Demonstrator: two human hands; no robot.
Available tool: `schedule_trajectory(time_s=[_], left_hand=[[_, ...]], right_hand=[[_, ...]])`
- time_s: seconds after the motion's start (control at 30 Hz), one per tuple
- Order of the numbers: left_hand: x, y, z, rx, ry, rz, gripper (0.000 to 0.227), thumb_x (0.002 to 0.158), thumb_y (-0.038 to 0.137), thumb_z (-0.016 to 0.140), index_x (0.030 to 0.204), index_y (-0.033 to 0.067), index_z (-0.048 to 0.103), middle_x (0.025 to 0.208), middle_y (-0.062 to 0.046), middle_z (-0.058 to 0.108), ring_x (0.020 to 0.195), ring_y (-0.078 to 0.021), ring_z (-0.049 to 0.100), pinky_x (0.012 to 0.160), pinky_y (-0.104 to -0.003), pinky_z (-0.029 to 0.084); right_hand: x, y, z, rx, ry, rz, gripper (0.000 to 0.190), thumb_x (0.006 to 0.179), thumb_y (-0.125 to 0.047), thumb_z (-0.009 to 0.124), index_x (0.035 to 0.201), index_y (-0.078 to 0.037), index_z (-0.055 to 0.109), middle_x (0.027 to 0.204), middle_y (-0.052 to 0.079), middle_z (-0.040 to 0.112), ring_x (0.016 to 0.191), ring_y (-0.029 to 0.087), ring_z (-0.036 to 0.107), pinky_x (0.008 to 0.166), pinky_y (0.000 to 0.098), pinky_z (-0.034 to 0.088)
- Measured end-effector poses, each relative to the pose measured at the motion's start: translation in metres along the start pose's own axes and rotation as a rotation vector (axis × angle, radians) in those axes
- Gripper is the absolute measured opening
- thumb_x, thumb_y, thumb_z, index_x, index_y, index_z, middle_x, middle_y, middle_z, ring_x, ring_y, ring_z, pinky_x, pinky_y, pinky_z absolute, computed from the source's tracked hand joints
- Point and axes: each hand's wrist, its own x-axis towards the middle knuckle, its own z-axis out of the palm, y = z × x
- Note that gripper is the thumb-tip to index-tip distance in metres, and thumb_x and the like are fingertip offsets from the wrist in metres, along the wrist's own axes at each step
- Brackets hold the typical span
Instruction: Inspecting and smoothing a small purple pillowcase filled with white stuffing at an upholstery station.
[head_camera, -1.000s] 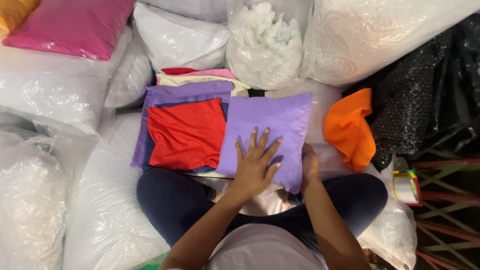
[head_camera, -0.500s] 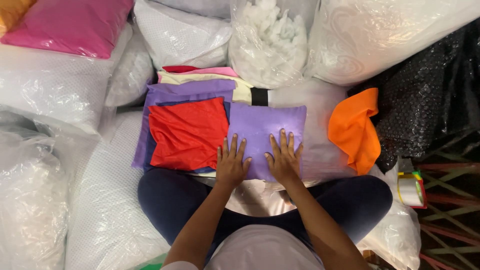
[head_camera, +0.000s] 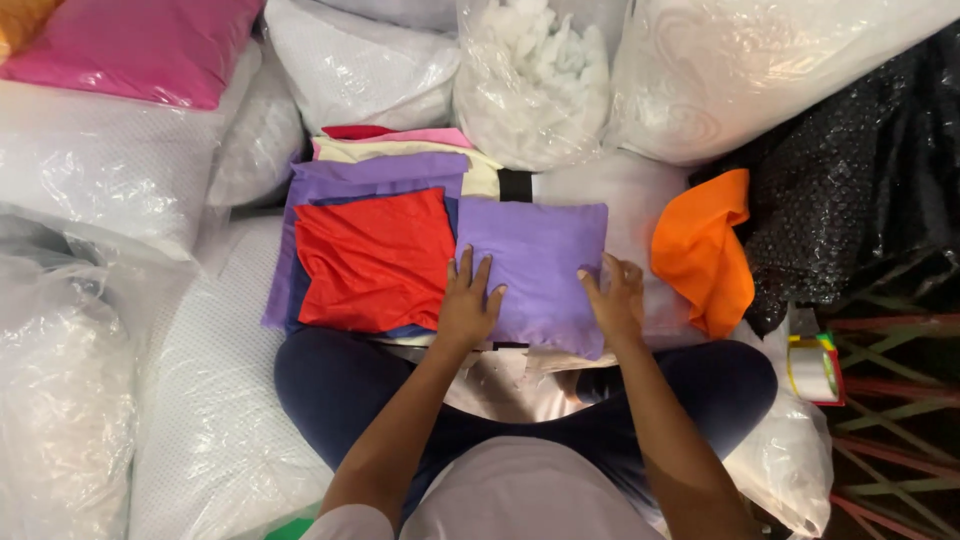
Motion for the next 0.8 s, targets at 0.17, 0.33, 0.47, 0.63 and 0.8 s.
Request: schedule_trajectory(time_s=[0.17, 0.33, 0.47, 0.63, 0.8], left_hand=[[0.015, 0.023, -0.053, -0.385, -0.037, 0.221, 0.076, 0.081, 0.04, 0.081, 0.148, 0.0168, 0.055, 0.152, -0.023, 0.047, 0.139, -0.0478, 0.044, 0.117, -0.061, 0.027], [0.02, 0.038, -0.107, -0.279, -0.414, 0.376, 0.12, 0.054, 0.066, 0.087, 0.157, 0.024, 0.04, 0.168, -0.018, 0.022, 0.15, -0.0555, 0.017, 0.11, -0.076, 0.024], [0.011, 0.017, -0.082, 0.024, -0.45, 0.352, 0.095, 0.07, 0.008, 0.086, 0.152, 0.0305, 0.046, 0.168, -0.007, 0.024, 0.154, -0.0406, 0.02, 0.11, -0.067, 0.038], [-0.006, 0.003, -0.071, 0.009, -0.485, 0.311, 0.093, 0.073, 0.062, 0.078, 0.153, 0.0281, 0.044, 0.165, -0.005, 0.034, 0.154, -0.029, 0.025, 0.113, -0.075, 0.023], [0.006, 0.03, -0.06, 0.099, -0.109, 0.172, 0.063, 0.103, 0.047, 0.046, 0.16, 0.0248, 0.034, 0.165, -0.016, 0.03, 0.152, -0.0416, 0.025, 0.115, -0.069, 0.023]], right_hand=[[-0.003, -0.028, -0.026, 0.45, -0.218, 0.213, 0.067, 0.08, -0.041, 0.083, 0.142, -0.028, 0.061, 0.123, 0.015, 0.062, 0.115, 0.029, 0.063, 0.092, 0.0415, 0.054], [0.023, -0.042, -0.048, 0.851, -0.199, 0.424, 0.048, 0.081, -0.015, 0.082, 0.128, -0.017, 0.071, 0.097, 0.011, 0.062, 0.089, 0.021, 0.065, 0.073, 0.0318, 0.055], [0.022, -0.047, -0.046, 0.526, -0.116, 0.223, 0.04, 0.083, -0.026, 0.077, 0.123, -0.024, 0.073, 0.109, 0.006, 0.064, 0.095, 0.019, 0.067, 0.079, 0.0333, 0.053], [-0.006, -0.055, -0.029, 0.102, 0.231, -0.348, 0.034, 0.09, -0.013, 0.07, 0.124, -0.013, 0.069, 0.129, 0.016, 0.06, 0.124, 0.036, 0.059, 0.102, 0.0459, 0.047], [-0.039, -0.1, -0.034, -0.14, -0.06, -0.395, 0.058, 0.099, -0.04, 0.058, 0.153, -0.023, 0.047, 0.168, 0.018, 0.025, 0.152, 0.046, 0.022, 0.11, 0.0791, 0.017]])
